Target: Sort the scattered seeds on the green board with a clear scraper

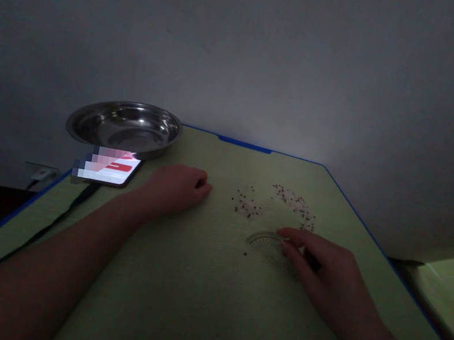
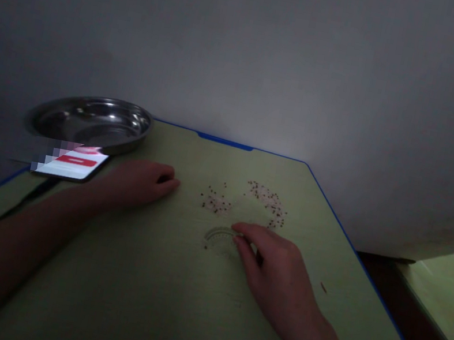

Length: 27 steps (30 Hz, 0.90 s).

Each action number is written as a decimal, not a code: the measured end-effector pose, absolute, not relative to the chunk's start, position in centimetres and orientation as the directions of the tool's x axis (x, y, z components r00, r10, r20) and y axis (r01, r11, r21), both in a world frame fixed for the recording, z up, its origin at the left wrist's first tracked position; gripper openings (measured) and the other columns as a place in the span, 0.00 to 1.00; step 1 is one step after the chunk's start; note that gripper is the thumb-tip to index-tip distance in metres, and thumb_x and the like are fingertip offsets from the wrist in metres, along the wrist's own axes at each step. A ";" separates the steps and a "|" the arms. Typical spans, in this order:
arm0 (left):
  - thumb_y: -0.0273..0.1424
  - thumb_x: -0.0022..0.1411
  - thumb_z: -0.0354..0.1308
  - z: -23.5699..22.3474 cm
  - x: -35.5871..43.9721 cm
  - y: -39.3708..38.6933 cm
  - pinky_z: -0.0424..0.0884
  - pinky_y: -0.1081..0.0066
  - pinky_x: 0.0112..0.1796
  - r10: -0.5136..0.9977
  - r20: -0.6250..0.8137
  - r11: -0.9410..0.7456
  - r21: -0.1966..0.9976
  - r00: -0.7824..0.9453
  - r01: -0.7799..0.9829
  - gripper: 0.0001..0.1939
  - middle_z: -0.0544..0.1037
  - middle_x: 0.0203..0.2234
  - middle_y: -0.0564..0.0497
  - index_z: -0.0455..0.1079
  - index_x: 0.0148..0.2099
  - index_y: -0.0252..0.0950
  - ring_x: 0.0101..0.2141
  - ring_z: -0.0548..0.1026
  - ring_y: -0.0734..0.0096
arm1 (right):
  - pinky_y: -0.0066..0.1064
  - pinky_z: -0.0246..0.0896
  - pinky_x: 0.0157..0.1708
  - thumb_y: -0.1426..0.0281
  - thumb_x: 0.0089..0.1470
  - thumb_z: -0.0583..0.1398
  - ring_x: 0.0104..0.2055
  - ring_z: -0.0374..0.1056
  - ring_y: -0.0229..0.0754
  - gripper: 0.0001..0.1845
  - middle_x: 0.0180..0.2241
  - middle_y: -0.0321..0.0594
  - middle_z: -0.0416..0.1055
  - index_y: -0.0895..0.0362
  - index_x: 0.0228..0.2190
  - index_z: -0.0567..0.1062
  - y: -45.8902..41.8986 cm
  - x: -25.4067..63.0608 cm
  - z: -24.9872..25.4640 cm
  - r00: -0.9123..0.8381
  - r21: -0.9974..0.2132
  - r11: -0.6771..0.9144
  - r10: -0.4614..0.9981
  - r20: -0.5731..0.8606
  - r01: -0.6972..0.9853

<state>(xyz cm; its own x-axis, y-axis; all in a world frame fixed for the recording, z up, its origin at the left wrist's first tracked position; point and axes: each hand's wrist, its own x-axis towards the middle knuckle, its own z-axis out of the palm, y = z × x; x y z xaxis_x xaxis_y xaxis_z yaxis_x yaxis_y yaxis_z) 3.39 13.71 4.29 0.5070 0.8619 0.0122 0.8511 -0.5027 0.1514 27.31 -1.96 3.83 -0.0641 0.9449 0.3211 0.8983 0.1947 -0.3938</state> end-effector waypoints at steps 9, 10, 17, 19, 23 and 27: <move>0.45 0.62 0.42 4.0 3.3 13.9 0.57 0.69 0.27 0.860 0.020 -0.506 0.147 0.509 0.850 0.22 0.77 0.29 0.47 0.71 0.35 0.37 0.26 0.70 0.68 | 0.34 0.70 0.33 0.66 0.60 0.54 0.33 0.74 0.42 0.12 0.35 0.39 0.79 0.53 0.39 0.77 -3.8 27.2 3.5 -0.089 -0.442 0.222 0.949 0.303 0.869; 0.45 0.61 0.42 4.0 3.3 13.9 0.57 0.69 0.27 0.860 0.022 -0.507 0.149 0.510 0.849 0.22 0.77 0.29 0.47 0.71 0.35 0.37 0.26 0.70 0.68 | 0.34 0.70 0.33 0.66 0.60 0.54 0.33 0.74 0.42 0.13 0.35 0.40 0.79 0.54 0.39 0.77 -3.8 27.2 3.4 -0.089 -0.439 0.219 0.950 0.298 0.871; 0.45 0.61 0.42 4.1 3.4 13.8 0.56 0.70 0.26 0.865 0.024 -0.500 0.134 0.501 0.856 0.21 0.76 0.28 0.47 0.71 0.35 0.37 0.26 0.69 0.69 | 0.36 0.68 0.28 0.66 0.58 0.55 0.27 0.72 0.43 0.14 0.32 0.42 0.78 0.56 0.40 0.77 -2.9 28.3 2.9 -0.003 -0.389 0.138 0.945 0.326 0.911; 0.44 0.61 0.42 4.3 3.4 13.7 0.56 0.69 0.27 0.865 0.021 -0.499 0.136 0.501 0.856 0.21 0.76 0.28 0.47 0.71 0.35 0.37 0.26 0.69 0.68 | 0.36 0.67 0.28 0.66 0.58 0.55 0.26 0.71 0.42 0.14 0.31 0.41 0.78 0.57 0.40 0.77 -2.7 28.4 2.9 -0.004 -0.391 0.140 0.944 0.329 0.909; 0.45 0.61 0.42 4.5 3.5 13.5 0.58 0.68 0.28 0.874 -0.006 -0.481 0.133 0.486 0.867 0.22 0.77 0.29 0.46 0.72 0.37 0.38 0.28 0.70 0.66 | 0.36 0.67 0.30 0.67 0.58 0.55 0.27 0.71 0.41 0.13 0.31 0.40 0.78 0.56 0.41 0.77 -2.3 28.1 3.1 -0.005 -0.405 0.142 0.947 0.321 0.903; 0.44 0.61 0.42 4.5 3.5 13.5 0.57 0.69 0.27 0.870 -0.004 -0.489 0.135 0.493 0.862 0.21 0.76 0.29 0.47 0.71 0.35 0.37 0.27 0.69 0.68 | 0.34 0.67 0.33 0.67 0.59 0.54 0.32 0.72 0.41 0.12 0.34 0.40 0.78 0.54 0.40 0.77 -2.3 28.0 3.3 -0.086 -0.447 0.209 0.956 0.281 0.870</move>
